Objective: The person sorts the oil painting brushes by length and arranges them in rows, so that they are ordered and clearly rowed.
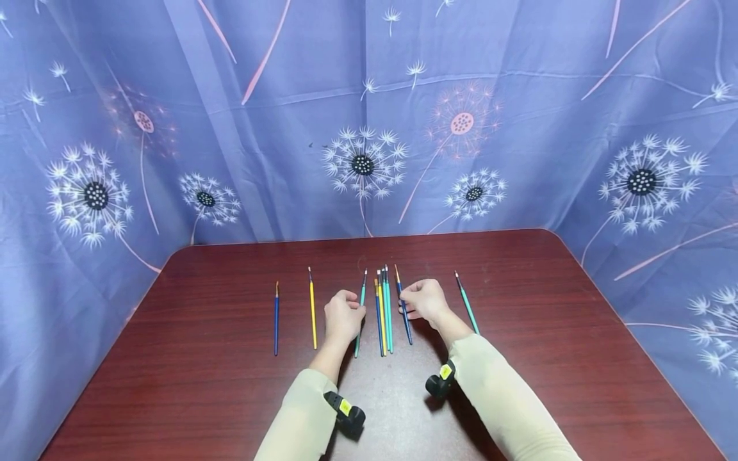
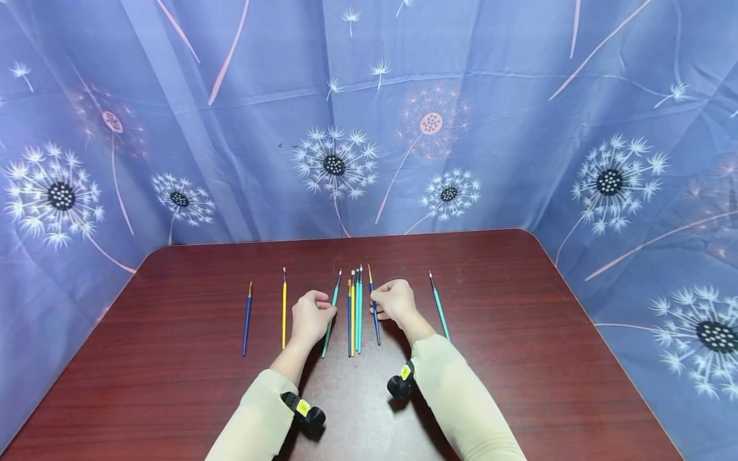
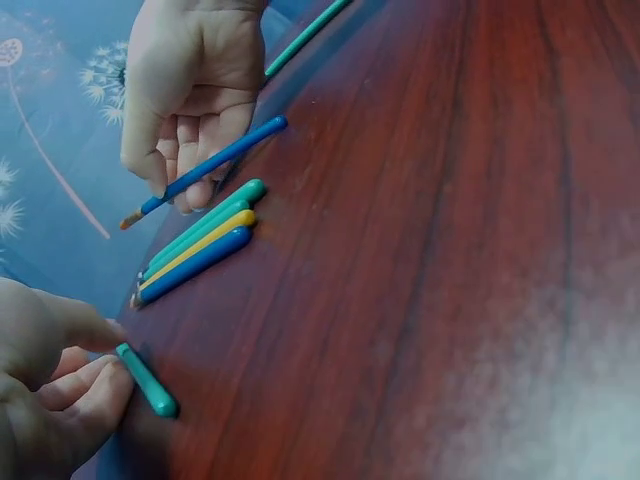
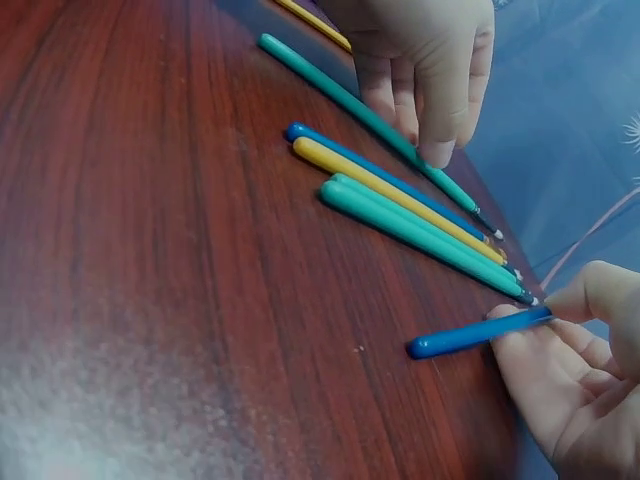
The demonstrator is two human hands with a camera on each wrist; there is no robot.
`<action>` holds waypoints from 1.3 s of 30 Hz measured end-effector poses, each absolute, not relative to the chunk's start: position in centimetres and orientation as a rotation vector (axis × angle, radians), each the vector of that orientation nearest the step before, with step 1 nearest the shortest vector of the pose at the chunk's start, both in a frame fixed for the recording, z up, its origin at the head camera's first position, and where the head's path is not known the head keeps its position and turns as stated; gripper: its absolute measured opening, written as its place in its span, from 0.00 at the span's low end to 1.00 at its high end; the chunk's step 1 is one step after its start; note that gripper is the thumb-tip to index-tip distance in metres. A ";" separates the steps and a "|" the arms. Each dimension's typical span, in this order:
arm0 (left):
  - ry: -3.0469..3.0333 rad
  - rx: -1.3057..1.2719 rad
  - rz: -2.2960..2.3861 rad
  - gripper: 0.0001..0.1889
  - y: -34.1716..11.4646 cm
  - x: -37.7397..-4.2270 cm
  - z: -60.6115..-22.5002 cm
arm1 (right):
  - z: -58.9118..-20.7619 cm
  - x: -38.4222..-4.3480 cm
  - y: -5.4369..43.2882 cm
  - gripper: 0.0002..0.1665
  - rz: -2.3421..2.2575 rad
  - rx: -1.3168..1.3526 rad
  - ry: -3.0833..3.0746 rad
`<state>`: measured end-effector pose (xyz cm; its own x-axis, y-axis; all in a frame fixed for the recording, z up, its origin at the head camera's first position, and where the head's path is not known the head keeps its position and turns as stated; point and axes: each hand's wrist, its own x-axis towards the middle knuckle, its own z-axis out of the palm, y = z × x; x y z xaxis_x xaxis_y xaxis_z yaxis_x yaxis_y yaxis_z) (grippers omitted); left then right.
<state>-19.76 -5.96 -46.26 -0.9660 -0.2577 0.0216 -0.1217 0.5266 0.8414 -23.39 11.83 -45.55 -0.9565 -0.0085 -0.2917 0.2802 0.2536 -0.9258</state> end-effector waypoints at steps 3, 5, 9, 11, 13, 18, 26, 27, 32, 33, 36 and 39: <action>-2.604 0.290 -1.460 0.11 -6.3 -19.6 -46.2 | -45.6 -23.4 11.6 0.14 -1.824 0.246 2.236; -2.597 0.264 -1.484 0.11 -6.5 -19.4 -46.1 | -45.6 -23.3 11.5 0.16 -1.840 0.246 2.219; -2.600 0.223 -1.483 0.11 -6.9 -18.9 -45.9 | -45.5 -23.2 11.1 0.20 -1.838 0.208 2.216; -2.606 0.205 -1.444 0.11 -7.3 -18.7 -45.8 | -45.5 -23.1 10.9 0.20 -1.833 0.188 2.213; -2.613 0.188 -1.395 0.11 -7.7 -18.4 -45.7 | -45.6 -23.1 10.8 0.20 -1.839 0.181 2.199; -2.611 0.158 -1.284 0.11 -8.9 -18.0 -45.6 | -45.6 -23.2 10.4 0.20 -1.853 0.155 2.170; -2.591 0.203 -1.198 0.12 -11.2 -17.4 -45.2 | -45.4 -22.9 9.6 0.20 -1.864 0.104 2.126; -2.592 0.209 -1.190 0.12 -11.4 -17.4 -45.2 | -45.3 -22.8 9.4 0.20 -1.867 0.106 2.124; -2.577 0.237 -1.157 0.12 -12.6 -17.2 -45.1 | -44.5 -22.2 8.4 0.20 -1.862 0.077 2.114; -2.575 0.235 -1.148 0.12 -12.9 -17.2 -45.1 | -44.2 -21.9 8.2 0.20 -1.861 0.069 2.104; -2.572 0.251 -1.148 0.13 -13.8 -17.1 -45.2 | -44.1 -21.8 7.5 0.20 -1.864 0.061 2.083; -2.585 0.269 -1.153 0.13 -14.6 -17.0 -45.2 | -44.6 -21.9 6.6 0.19 -1.873 0.068 2.070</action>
